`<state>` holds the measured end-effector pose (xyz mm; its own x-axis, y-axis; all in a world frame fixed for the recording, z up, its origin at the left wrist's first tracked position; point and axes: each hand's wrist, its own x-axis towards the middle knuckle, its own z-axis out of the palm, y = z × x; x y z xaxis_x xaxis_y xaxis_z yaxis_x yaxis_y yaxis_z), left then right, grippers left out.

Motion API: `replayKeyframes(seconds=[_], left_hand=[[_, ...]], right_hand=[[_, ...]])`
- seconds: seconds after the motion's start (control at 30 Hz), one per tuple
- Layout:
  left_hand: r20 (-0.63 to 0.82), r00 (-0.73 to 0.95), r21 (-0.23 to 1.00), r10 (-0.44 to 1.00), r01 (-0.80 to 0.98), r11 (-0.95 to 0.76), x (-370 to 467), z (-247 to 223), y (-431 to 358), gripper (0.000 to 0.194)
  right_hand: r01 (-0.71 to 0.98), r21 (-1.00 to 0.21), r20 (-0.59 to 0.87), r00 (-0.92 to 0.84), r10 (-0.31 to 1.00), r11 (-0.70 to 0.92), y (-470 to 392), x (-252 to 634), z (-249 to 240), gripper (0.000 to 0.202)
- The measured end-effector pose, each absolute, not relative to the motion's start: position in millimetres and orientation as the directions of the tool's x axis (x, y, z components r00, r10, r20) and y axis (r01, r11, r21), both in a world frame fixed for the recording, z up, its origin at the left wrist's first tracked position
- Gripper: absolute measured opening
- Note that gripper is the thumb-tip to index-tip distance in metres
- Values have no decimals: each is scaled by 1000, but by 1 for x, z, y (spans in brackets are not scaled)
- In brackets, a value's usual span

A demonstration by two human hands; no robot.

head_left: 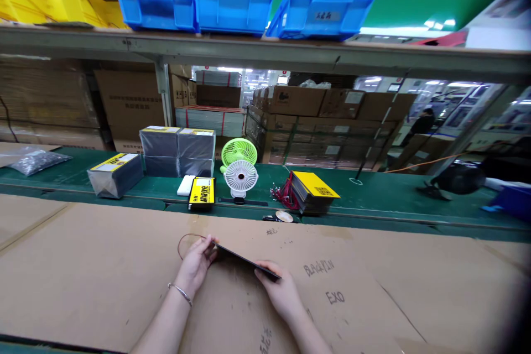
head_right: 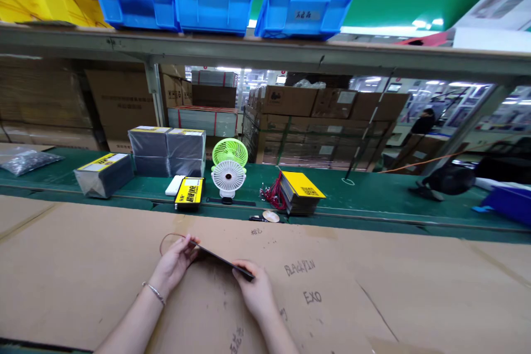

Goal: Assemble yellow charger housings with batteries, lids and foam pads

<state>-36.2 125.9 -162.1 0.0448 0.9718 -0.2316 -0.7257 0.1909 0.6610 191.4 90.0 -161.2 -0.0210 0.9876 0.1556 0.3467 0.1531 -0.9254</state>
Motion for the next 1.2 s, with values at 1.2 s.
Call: replayKeyframes(seconds=[1.2], left_hand=[[-229, 39, 670, 973, -719, 187, -36, -161, 125, 15]], right_hand=[[350, -927, 141, -13, 990, 137, 89, 191, -159, 22]])
